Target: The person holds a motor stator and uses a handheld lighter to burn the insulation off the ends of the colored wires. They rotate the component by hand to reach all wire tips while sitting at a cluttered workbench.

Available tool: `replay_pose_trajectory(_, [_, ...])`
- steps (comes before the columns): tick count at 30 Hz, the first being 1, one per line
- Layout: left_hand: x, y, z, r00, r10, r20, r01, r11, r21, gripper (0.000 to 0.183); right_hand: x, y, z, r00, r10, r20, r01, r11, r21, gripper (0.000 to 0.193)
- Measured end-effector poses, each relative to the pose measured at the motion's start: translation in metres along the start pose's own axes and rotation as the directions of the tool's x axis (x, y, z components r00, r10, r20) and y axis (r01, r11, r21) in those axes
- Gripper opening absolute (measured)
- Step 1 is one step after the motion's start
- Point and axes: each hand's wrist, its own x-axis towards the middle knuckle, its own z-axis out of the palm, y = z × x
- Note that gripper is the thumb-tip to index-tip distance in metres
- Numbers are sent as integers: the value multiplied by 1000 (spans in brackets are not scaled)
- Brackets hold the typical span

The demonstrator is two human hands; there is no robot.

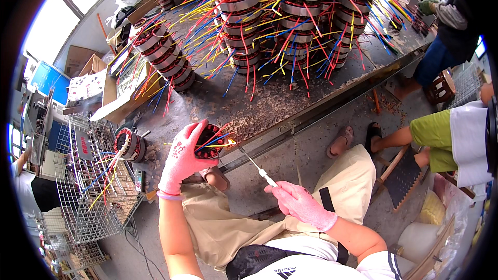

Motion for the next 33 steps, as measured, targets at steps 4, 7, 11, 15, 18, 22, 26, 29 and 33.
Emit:
replay_pose_trajectory(4, [1, 2, -1, 1000, -3, 1, 3, 1000, -3, 98, 0, 1, -1, 1000, 3, 11, -3, 1000, -3, 32])
replay_pose_trajectory(7, [1, 2, -1, 1000, -3, 5, 4, 1000, -16, 97, 1, 3, -2, 1000, 5, 15, -5, 1000, 21, 32])
replay_pose_trajectory(11, [1, 3, -2, 1000, -9, 5, 9, 1000, -11, 96, 1, 1, -1, 1000, -4, 12, 3, 1000, 6, 32])
replay_pose_trajectory(15, [1, 1, 0, 1000, -1, -1, 1, 1000, -14, 96, -2, -3, 0, 1000, 4, 1, -4, 1000, 7, 32])
replay_pose_trajectory(18, [1, 2, -1, 1000, -9, 0, 9, 1000, -28, 95, 0, 1, -1, 1000, -1, -19, 1, 1000, -9, 32])
replay_pose_trajectory(22, [1, 3, -2, 999, -32, -6, 31, 999, -44, 96, -3, -4, -2, 998, 37, -57, -37, 999, -5, 31])
replay_pose_trajectory(26, [0, -6, -2, 994, 102, -34, -102, 995, 5, 95, -2, 1, -6, 999, 25, -40, -25, 1000, 8, 31])
replay_pose_trajectory(29, [2, 2, -1, 999, 30, -25, -29, 999, 35, 94, 0, 4, -4, 999, 21, -42, -20, 999, 34, 31])
replay_pose_trajectory(33, [3, 4, -6, 998, 66, 0, -66, 996, 56, 93, 4, 5, 1, 1000, 13, -21, -11, 998, 61, 31])
